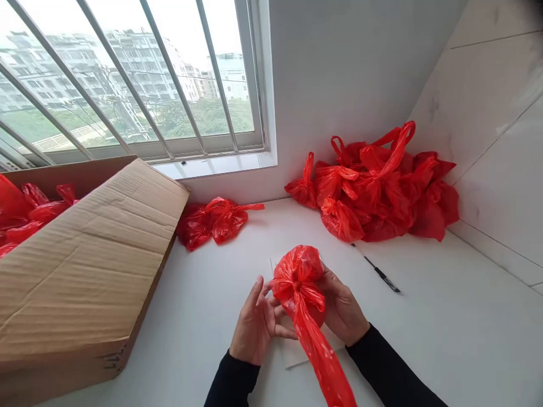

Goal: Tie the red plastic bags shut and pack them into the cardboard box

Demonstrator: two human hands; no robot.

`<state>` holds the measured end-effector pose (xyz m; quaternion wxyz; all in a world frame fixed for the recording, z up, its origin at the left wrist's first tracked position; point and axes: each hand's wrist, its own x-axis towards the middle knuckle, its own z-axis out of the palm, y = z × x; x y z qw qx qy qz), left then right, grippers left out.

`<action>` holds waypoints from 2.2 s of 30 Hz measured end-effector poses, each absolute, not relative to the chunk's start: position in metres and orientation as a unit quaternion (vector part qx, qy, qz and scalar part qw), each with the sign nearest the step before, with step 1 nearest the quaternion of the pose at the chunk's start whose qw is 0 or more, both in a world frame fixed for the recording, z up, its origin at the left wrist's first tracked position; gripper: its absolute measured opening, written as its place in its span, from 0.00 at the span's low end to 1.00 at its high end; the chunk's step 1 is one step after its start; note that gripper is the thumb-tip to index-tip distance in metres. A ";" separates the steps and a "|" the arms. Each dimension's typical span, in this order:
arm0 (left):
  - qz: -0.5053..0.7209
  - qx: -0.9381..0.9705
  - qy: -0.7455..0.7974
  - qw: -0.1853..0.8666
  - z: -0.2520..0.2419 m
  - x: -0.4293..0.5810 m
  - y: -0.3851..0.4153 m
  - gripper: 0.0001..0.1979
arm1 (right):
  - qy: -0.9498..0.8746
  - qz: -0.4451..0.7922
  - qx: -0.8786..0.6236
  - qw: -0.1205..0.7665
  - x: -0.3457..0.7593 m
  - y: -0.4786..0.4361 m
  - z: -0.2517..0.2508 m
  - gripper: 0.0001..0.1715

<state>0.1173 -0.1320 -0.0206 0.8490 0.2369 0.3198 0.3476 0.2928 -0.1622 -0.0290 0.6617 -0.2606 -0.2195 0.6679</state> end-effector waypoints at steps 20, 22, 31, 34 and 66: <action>0.526 0.263 0.353 0.728 -0.028 0.125 -0.134 0.20 | -0.382 0.585 -0.405 0.590 0.290 -0.159 -0.030 0.10; 0.533 0.276 0.352 0.718 -0.028 0.125 -0.133 0.20 | -0.370 0.599 -0.411 0.579 0.291 -0.161 -0.027 0.08; 0.508 0.302 0.359 0.723 -0.025 0.117 -0.130 0.24 | -0.429 0.641 -0.375 0.514 0.287 -0.168 -0.015 0.20; 0.493 0.315 0.363 0.725 -0.023 0.119 -0.132 0.21 | -0.440 0.617 -0.375 0.534 0.283 -0.170 -0.013 0.22; 0.490 0.319 0.361 0.726 -0.039 0.118 -0.128 0.18 | -0.441 0.561 -0.457 0.530 0.291 -0.161 -0.028 0.15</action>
